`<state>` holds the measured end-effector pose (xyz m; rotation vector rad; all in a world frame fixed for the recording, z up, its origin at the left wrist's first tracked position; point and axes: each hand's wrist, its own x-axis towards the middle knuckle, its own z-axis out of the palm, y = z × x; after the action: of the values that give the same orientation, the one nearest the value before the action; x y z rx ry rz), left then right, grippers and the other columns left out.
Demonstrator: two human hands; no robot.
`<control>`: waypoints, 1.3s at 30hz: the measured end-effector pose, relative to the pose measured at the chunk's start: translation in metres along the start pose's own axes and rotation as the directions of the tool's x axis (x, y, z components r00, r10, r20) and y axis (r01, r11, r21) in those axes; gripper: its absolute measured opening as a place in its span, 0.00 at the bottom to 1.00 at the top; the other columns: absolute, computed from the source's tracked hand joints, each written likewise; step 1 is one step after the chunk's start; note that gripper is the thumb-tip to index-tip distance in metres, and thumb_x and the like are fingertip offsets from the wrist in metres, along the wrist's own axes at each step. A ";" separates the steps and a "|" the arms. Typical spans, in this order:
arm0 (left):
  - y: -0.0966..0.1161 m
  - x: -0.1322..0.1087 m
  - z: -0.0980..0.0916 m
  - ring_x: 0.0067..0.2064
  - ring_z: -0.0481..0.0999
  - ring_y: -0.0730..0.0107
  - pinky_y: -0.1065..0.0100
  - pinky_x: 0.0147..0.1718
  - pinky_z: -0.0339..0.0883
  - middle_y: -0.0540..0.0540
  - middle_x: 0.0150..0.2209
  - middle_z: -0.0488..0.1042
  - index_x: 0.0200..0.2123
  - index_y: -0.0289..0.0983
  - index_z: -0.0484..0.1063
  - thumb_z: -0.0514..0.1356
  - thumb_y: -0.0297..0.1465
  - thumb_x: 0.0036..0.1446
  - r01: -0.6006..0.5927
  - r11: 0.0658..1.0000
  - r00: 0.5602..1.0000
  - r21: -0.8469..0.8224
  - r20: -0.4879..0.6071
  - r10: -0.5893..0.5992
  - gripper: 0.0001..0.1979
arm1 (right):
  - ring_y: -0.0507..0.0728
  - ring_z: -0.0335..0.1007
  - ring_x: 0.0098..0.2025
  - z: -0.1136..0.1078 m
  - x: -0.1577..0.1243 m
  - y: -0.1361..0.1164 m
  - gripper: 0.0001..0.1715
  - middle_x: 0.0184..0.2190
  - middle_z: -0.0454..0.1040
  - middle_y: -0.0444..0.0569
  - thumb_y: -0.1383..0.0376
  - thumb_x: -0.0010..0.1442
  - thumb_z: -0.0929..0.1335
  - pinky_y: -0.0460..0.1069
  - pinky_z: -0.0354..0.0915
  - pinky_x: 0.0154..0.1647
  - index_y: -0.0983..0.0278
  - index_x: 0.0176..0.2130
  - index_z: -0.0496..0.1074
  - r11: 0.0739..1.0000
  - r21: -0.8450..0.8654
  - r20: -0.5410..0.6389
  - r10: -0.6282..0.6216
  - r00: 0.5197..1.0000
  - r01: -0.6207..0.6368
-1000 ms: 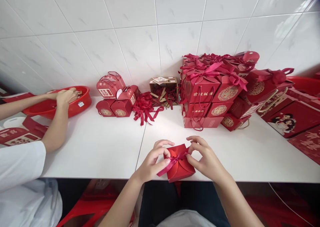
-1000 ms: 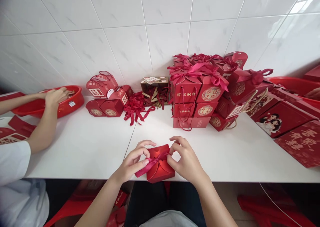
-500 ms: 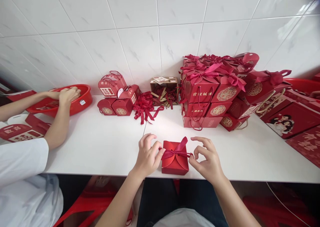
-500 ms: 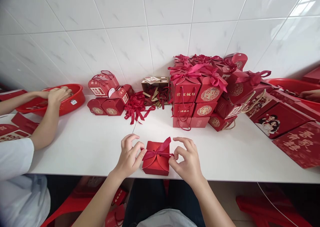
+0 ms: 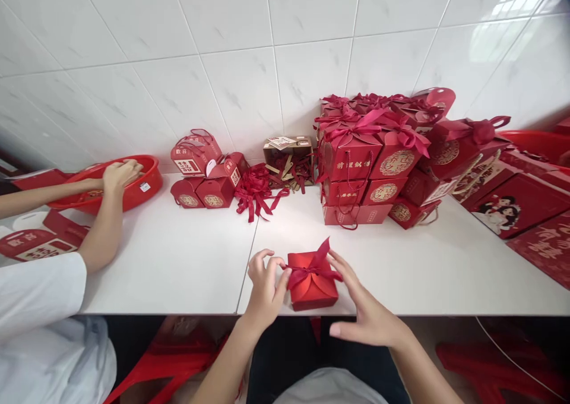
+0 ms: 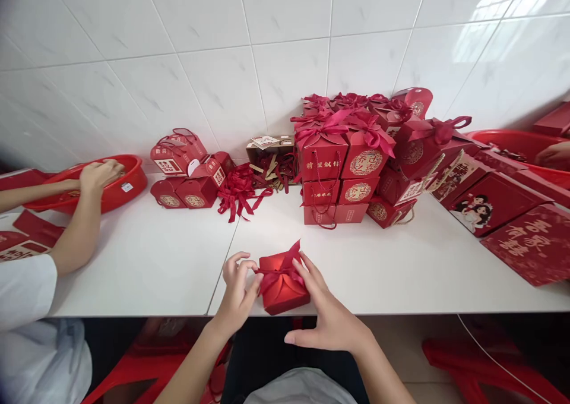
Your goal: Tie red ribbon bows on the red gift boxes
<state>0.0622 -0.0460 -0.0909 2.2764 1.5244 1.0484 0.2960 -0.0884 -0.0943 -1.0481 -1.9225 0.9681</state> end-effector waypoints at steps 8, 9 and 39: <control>0.025 -0.026 0.041 0.60 0.65 0.61 0.57 0.54 0.66 0.36 0.58 0.61 0.58 0.41 0.49 0.50 0.31 0.66 0.002 0.932 0.984 -0.362 0.166 0.062 0.20 | 0.60 0.53 0.67 -0.012 -0.041 0.032 0.30 0.65 0.57 0.49 0.63 0.63 0.66 0.59 0.57 0.64 0.50 0.62 0.57 0.990 -0.097 -0.259 0.071 0.963 -0.099; 0.029 -0.029 0.046 0.62 0.62 0.59 0.56 0.55 0.65 0.34 0.62 0.58 0.62 0.42 0.44 0.51 0.31 0.65 0.011 0.910 0.978 -0.414 0.196 0.077 0.25 | 0.61 0.54 0.66 -0.017 -0.045 0.035 0.30 0.65 0.58 0.50 0.63 0.63 0.66 0.59 0.58 0.64 0.50 0.62 0.58 0.987 -0.117 -0.272 0.079 0.959 -0.114; -0.116 0.085 0.010 0.70 0.41 0.44 0.39 0.60 0.42 0.35 0.69 0.49 0.63 0.35 0.58 0.48 0.42 0.63 0.319 0.848 0.894 0.423 0.165 -0.418 0.29 | 0.69 0.68 0.51 -0.027 -0.048 0.083 0.25 0.50 0.70 0.56 0.46 0.53 0.62 0.61 0.67 0.42 0.61 0.38 0.72 0.660 -0.249 -0.858 0.190 0.477 -0.709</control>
<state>0.0026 0.0812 -0.1219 2.0949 2.0869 0.3581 0.3662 -0.0916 -0.1651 -2.0601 -1.1343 0.0089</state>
